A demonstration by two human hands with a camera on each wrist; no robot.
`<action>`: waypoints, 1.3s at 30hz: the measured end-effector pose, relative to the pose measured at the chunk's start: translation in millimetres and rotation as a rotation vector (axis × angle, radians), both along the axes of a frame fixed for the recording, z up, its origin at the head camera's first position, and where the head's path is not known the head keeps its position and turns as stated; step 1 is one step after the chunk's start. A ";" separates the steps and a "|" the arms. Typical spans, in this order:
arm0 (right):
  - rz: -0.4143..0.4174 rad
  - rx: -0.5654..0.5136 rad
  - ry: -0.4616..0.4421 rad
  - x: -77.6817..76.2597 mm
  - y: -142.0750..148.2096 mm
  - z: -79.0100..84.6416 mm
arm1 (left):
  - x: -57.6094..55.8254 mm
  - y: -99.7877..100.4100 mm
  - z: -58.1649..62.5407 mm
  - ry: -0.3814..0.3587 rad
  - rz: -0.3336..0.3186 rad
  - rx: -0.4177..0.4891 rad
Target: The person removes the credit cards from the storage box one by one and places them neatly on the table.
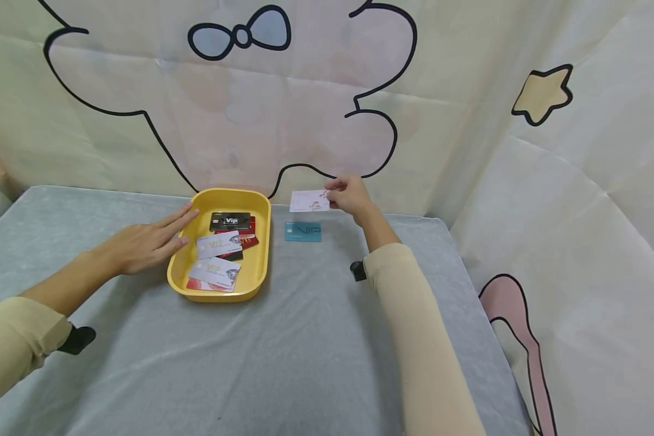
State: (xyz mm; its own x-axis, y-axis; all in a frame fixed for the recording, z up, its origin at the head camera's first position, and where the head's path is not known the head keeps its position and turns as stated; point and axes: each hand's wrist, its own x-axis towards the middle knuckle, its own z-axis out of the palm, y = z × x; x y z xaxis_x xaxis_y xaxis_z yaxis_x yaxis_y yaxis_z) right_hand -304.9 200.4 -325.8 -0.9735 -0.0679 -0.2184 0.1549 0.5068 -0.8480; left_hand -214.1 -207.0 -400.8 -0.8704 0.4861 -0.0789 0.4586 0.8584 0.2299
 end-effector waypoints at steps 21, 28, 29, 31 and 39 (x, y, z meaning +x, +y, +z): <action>-0.067 0.056 -0.088 7.2 55.4 -49.2 | -1.0 -0.7 0.2 -0.003 -0.005 0.000; -0.083 0.063 -0.090 8.1 67.4 -59.5 | -0.3 -1.3 -0.8 0.000 0.004 -0.001; -0.086 0.065 -0.088 8.2 68.9 -60.9 | -0.3 -1.2 -1.0 0.000 0.004 0.000; -0.088 0.067 -0.086 8.5 71.0 -63.7 | -0.2 -1.3 -1.0 -0.003 0.006 0.000; -0.069 0.142 -0.063 8.4 73.9 -72.9 | -0.5 -1.4 -1.3 -0.005 0.002 0.008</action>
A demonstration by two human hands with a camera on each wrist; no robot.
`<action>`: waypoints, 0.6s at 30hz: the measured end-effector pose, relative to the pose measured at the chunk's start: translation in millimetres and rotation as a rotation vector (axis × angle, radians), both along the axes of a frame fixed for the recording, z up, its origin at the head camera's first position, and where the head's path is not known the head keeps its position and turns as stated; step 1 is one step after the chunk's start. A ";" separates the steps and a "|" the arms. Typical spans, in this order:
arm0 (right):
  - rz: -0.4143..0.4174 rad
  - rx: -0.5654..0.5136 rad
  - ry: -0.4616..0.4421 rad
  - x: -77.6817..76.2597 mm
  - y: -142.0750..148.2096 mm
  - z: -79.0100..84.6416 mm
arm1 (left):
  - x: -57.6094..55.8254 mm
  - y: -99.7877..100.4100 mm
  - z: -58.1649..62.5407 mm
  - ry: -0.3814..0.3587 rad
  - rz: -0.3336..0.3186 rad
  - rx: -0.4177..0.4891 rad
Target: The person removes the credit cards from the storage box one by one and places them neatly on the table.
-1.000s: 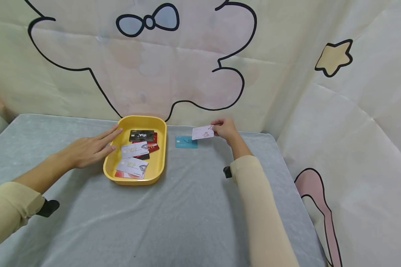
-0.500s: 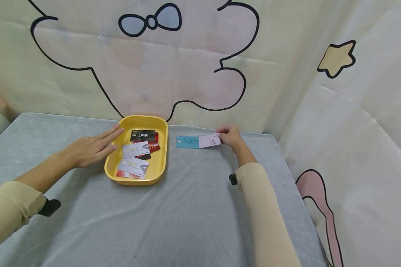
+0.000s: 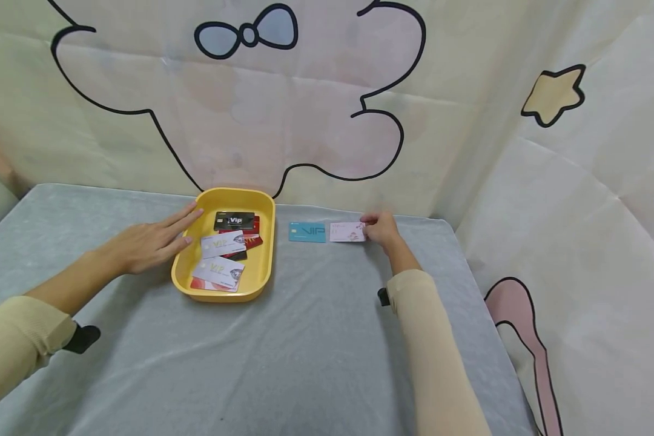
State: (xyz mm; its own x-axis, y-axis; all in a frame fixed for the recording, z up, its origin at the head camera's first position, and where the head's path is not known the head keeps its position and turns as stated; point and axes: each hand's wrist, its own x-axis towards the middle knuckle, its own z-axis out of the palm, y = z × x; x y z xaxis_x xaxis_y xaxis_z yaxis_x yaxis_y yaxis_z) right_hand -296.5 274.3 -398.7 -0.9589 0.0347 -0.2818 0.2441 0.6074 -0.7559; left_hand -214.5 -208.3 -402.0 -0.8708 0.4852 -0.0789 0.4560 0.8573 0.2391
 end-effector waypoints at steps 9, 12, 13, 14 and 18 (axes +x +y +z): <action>0.024 0.116 0.022 -3.4 -3.1 -8.2 | -0.2 -0.1 -0.5 0.002 0.002 -0.001; 0.035 0.138 0.029 -3.3 -4.0 -9.5 | -0.5 0.0 -0.5 0.005 -0.001 -0.003; 0.036 0.142 0.030 -3.3 -4.0 -9.9 | -0.5 -0.1 -0.5 0.006 -0.002 -0.002; 0.035 0.145 0.031 -3.3 -4.0 -10.2 | -0.5 -0.1 -0.6 0.008 -0.003 -0.002; 0.038 0.146 0.029 -3.0 -4.3 -11.1 | -0.4 -0.3 -0.7 0.011 -0.004 -0.001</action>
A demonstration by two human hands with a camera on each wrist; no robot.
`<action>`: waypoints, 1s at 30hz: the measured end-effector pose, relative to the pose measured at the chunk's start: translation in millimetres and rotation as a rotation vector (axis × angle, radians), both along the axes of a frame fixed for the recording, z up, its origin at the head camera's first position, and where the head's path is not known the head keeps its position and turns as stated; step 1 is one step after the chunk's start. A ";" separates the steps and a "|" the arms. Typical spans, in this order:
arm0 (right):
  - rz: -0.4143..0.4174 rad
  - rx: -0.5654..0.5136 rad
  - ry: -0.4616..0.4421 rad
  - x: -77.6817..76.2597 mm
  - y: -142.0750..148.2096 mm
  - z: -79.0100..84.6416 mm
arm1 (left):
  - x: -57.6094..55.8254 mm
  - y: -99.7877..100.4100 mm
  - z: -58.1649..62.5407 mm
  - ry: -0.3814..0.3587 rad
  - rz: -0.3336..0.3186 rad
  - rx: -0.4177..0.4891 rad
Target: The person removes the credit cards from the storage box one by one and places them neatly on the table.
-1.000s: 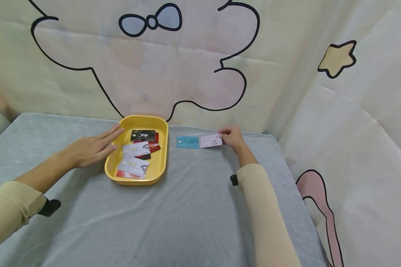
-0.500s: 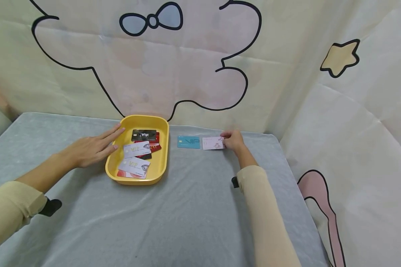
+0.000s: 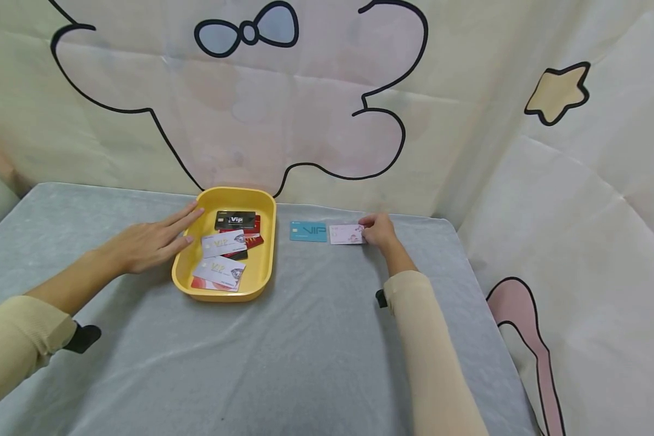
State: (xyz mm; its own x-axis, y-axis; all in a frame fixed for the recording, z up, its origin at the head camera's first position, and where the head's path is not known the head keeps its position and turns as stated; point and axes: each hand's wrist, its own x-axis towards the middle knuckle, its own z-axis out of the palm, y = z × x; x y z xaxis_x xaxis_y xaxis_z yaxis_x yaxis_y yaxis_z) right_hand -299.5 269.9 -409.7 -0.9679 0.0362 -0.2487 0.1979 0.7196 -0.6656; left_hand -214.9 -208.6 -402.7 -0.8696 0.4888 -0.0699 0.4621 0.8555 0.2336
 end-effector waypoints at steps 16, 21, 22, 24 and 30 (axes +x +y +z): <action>-0.031 0.008 0.013 5.5 -2.3 1.1 | -0.5 1.1 0.6 -0.010 0.008 -0.010; -0.016 0.020 0.008 7.0 -3.2 4.3 | -0.1 0.3 0.0 -0.008 0.005 -0.007; -0.013 0.023 0.006 7.1 -3.2 4.8 | -0.1 0.1 0.0 -0.007 0.003 -0.005; -0.006 0.030 0.011 7.5 -3.1 5.7 | -0.3 0.1 0.0 -0.006 0.002 -0.002; 0.013 0.056 0.041 7.9 -4.5 9.8 | -0.6 0.6 0.2 -0.006 0.006 -0.003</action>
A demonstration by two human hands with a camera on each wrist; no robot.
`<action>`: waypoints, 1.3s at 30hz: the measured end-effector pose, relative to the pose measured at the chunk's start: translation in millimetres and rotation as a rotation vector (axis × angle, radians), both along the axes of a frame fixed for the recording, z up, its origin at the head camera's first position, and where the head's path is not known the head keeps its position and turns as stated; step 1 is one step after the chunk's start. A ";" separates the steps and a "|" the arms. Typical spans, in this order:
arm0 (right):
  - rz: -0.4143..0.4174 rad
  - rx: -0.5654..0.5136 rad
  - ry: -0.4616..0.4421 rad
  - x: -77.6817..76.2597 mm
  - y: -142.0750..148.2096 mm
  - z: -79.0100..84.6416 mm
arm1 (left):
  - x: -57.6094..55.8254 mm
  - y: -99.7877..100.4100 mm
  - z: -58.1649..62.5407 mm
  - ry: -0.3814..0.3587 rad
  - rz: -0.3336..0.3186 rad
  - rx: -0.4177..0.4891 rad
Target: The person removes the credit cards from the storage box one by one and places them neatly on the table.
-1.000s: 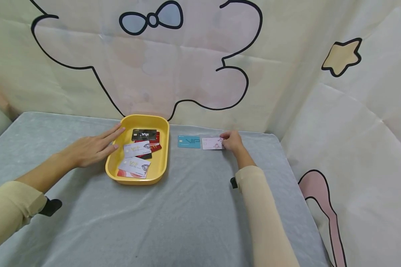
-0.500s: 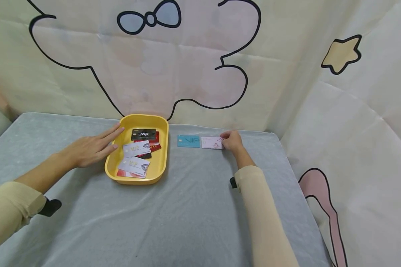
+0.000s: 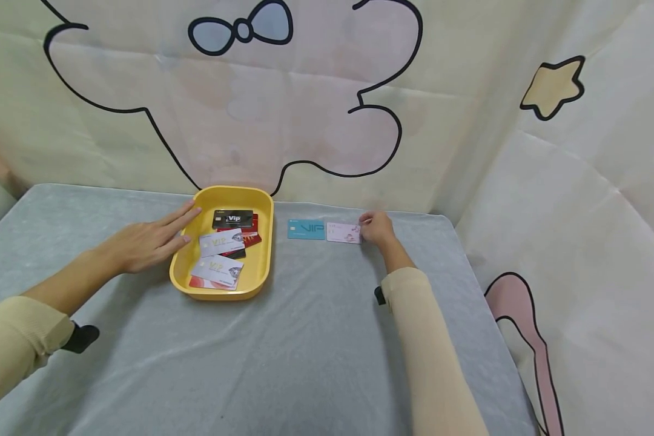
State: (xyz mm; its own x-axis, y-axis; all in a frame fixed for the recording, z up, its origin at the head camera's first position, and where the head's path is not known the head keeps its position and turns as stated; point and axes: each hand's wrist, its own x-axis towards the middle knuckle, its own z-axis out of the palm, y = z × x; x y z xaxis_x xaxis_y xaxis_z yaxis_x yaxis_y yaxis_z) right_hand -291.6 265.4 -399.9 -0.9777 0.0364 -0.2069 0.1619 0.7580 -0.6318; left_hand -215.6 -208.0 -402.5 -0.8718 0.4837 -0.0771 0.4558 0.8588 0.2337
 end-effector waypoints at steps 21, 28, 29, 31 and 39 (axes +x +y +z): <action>0.146 -0.330 -0.048 -11.5 -85.8 82.1 | -0.5 -0.2 1.8 -0.010 -0.011 -0.005; 0.223 -0.316 -0.096 -10.3 -124.3 91.0 | -0.7 -0.9 1.2 -0.007 -0.011 -0.003; 0.233 -0.318 -0.098 -10.2 -128.6 90.8 | -0.9 -1.0 1.2 -0.007 -0.011 -0.004; 0.266 -0.323 -0.094 -9.1 -136.7 90.2 | -1.1 -1.5 1.1 -0.007 -0.011 -0.004; 0.401 -0.307 -0.136 -4.8 -164.8 82.1 | -0.9 -1.5 1.0 -0.014 -0.013 0.010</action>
State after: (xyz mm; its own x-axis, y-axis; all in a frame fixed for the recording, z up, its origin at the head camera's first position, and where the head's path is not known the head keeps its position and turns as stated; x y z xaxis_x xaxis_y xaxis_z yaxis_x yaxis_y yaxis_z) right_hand -296.4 100.6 -317.8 -0.8659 -0.4179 -0.2749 -0.0073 0.5601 -0.8284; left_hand -216.4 -209.6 -401.5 -0.8645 0.4956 -0.0839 0.4634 0.8505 0.2489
